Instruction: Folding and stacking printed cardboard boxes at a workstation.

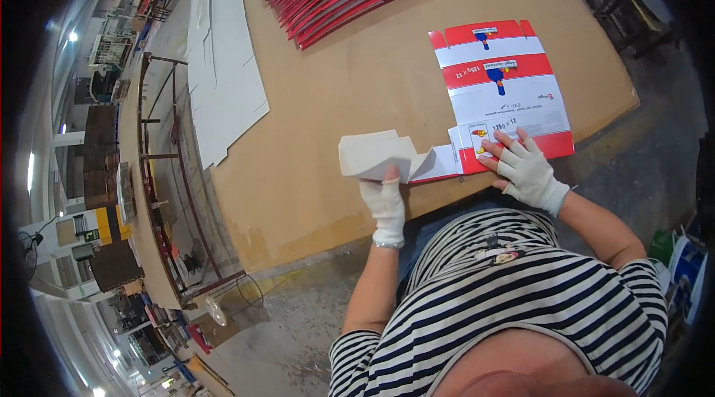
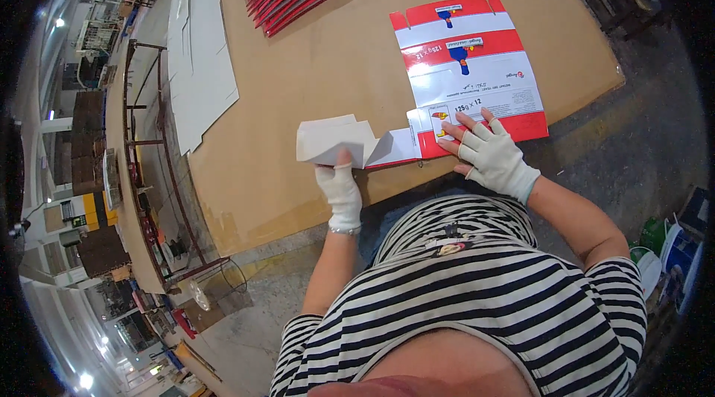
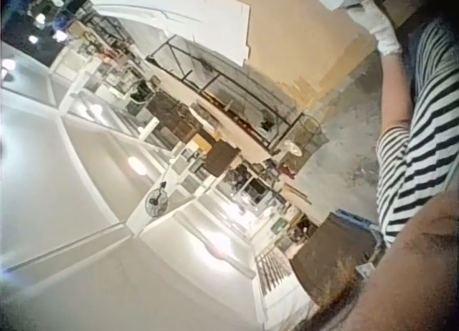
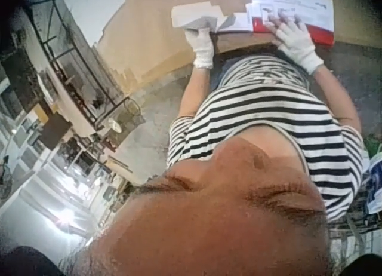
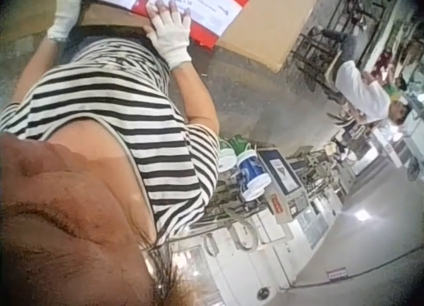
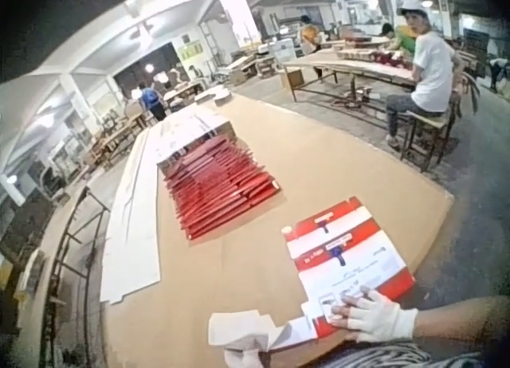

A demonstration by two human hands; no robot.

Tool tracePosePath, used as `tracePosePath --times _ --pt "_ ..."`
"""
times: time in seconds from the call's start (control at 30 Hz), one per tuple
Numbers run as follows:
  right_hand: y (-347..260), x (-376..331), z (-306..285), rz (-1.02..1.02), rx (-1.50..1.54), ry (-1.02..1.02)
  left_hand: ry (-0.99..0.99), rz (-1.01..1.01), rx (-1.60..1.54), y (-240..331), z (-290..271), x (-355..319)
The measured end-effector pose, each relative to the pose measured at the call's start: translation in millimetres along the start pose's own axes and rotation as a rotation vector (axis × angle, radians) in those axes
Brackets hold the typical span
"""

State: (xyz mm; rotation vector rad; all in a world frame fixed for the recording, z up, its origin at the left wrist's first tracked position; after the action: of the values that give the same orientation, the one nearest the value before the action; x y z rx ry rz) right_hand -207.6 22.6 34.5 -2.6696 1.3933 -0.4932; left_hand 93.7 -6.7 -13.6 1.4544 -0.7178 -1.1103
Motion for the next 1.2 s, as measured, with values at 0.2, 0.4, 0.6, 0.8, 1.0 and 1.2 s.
tracePosePath --times 0.2,0.4,0.6,0.8,1.0,1.2 --pt "4 5 -3 -0.103 -0.104 0.055 -0.240 0.765 0.509 29 47 -12" --pt "2 14 -5 -0.081 -0.112 0.061 -0.647 1.093 1.008 21 58 -21" --pt "1 8 2 -0.071 -0.105 0.104 -0.584 1.005 1.224 21 75 -33" --pt "-2 0 6 -0.086 -0.086 0.144 -0.543 0.948 1.334 18 85 -38" --pt "0 6 8 -0.068 -0.079 0.121 -0.548 0.878 1.425 26 90 -37" --pt "6 2 -4 -0.032 0.013 0.045 -0.548 0.844 1.391 35 97 -43"
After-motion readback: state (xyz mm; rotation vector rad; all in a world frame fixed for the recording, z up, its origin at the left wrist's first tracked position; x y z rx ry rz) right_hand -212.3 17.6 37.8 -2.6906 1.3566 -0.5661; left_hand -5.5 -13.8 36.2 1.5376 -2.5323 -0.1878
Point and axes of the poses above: each hand's wrist, its own x-axis towards the middle knuckle, its own z-axis out of the palm, y = z × x, the point moved 4 cm from there along x, towards the middle knuckle, and after that the axes turned 9 degrees about y, right-handed, at the moved point
